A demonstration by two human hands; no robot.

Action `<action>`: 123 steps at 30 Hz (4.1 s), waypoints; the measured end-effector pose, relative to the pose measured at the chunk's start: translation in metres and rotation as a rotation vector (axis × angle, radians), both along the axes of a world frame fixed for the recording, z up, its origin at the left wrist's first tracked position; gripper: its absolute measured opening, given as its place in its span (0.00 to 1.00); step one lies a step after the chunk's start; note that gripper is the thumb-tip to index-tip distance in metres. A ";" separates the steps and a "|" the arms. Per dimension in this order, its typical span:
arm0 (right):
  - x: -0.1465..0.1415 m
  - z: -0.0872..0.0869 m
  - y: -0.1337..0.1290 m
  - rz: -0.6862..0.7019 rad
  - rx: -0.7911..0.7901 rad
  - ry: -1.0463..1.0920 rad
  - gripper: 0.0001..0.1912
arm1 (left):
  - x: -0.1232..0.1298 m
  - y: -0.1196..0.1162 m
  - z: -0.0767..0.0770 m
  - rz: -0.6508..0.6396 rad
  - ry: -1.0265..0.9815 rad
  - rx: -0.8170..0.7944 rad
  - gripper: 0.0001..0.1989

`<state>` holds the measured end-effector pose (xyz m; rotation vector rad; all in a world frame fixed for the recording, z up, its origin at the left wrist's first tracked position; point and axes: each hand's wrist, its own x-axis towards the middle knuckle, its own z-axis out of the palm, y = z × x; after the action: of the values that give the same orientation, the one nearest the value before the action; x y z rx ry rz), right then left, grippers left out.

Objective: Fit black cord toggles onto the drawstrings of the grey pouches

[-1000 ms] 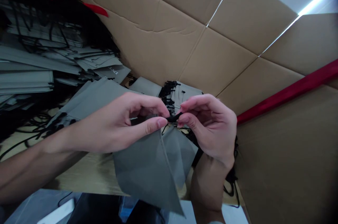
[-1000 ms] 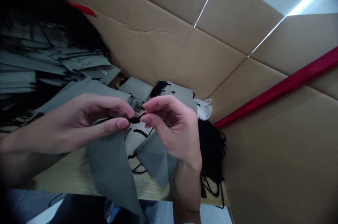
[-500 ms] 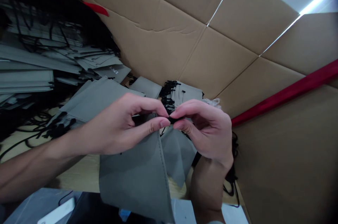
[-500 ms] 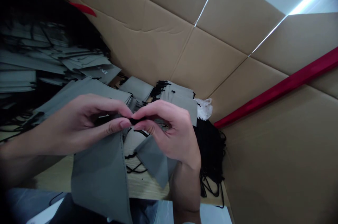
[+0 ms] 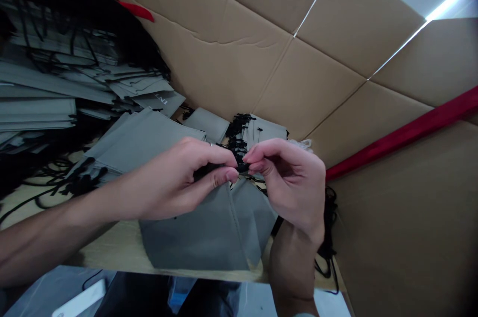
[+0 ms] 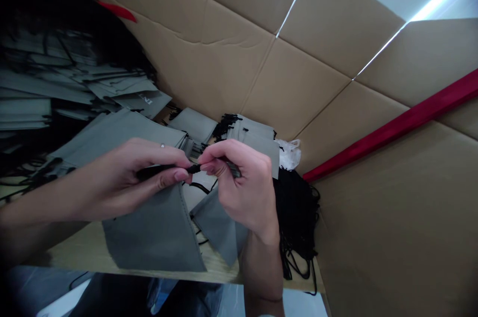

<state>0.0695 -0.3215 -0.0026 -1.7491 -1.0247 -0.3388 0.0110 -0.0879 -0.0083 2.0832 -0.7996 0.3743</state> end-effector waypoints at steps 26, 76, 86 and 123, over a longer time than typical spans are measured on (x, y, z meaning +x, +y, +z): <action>0.024 -0.018 0.009 0.494 0.087 -0.070 0.12 | -0.006 0.007 0.005 -0.181 -0.014 -0.023 0.12; 0.002 -0.020 0.021 0.425 0.253 0.162 0.10 | -0.006 -0.014 -0.019 -0.184 -0.169 -0.091 0.16; 0.010 -0.012 0.014 0.368 0.124 0.113 0.18 | -0.008 -0.009 -0.005 0.010 0.087 -0.102 0.16; 0.004 -0.002 0.005 0.190 0.155 0.039 0.09 | -0.010 -0.006 0.001 -0.016 0.026 -0.066 0.13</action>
<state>0.0735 -0.3162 -0.0041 -1.5013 -1.0976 -0.2563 0.0010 -0.0935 -0.0069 2.0155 -0.7784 0.3593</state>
